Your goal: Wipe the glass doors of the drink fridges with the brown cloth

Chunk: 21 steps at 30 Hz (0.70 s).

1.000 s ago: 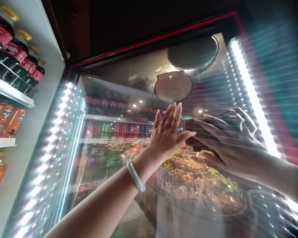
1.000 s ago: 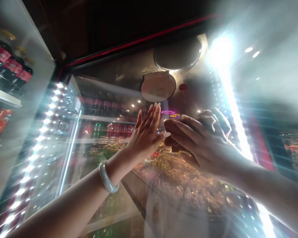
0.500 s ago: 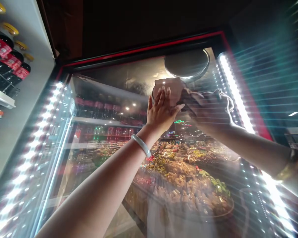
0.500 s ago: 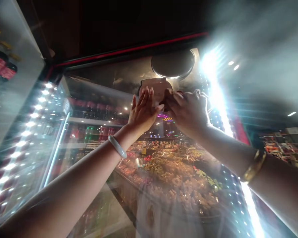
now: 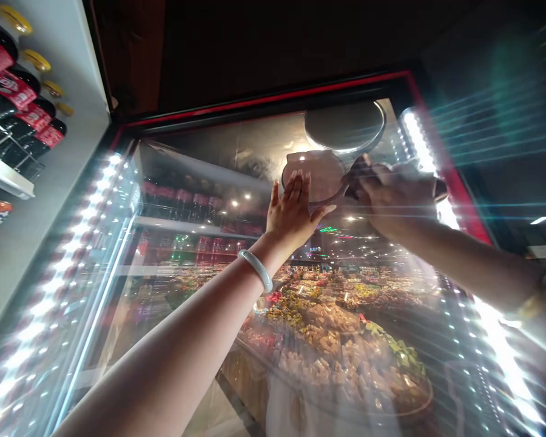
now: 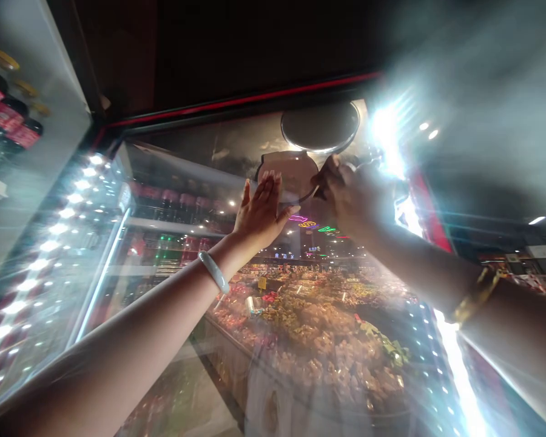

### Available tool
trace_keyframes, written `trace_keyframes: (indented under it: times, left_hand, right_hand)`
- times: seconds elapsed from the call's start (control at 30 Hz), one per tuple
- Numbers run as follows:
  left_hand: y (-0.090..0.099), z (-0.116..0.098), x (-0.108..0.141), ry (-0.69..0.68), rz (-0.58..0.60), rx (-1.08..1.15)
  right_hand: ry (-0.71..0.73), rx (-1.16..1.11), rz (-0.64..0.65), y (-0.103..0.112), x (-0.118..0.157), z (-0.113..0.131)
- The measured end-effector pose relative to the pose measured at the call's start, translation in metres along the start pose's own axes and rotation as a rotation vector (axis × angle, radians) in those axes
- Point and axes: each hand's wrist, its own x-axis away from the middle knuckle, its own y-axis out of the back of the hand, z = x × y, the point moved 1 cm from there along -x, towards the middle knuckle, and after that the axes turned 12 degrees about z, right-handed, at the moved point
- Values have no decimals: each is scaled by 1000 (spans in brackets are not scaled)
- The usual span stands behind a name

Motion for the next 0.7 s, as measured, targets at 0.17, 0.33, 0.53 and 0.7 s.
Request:
trace_keyframes:
  times: [0.17, 0.33, 0.53, 0.7]
  left_hand:
    - [-4, 2, 2, 6, -43, 31]
    - [0, 5, 0, 20, -14, 123]
    - [3, 17, 0, -37, -31, 316]
    - [6, 23, 3, -48, -55, 330]
  right_hand:
    - [208, 129, 97, -8, -1, 47]
    - [14, 83, 114, -6, -37, 24]
    - [69, 106, 105, -5, 11, 67]
    - [249, 111, 195, -7, -23, 82]
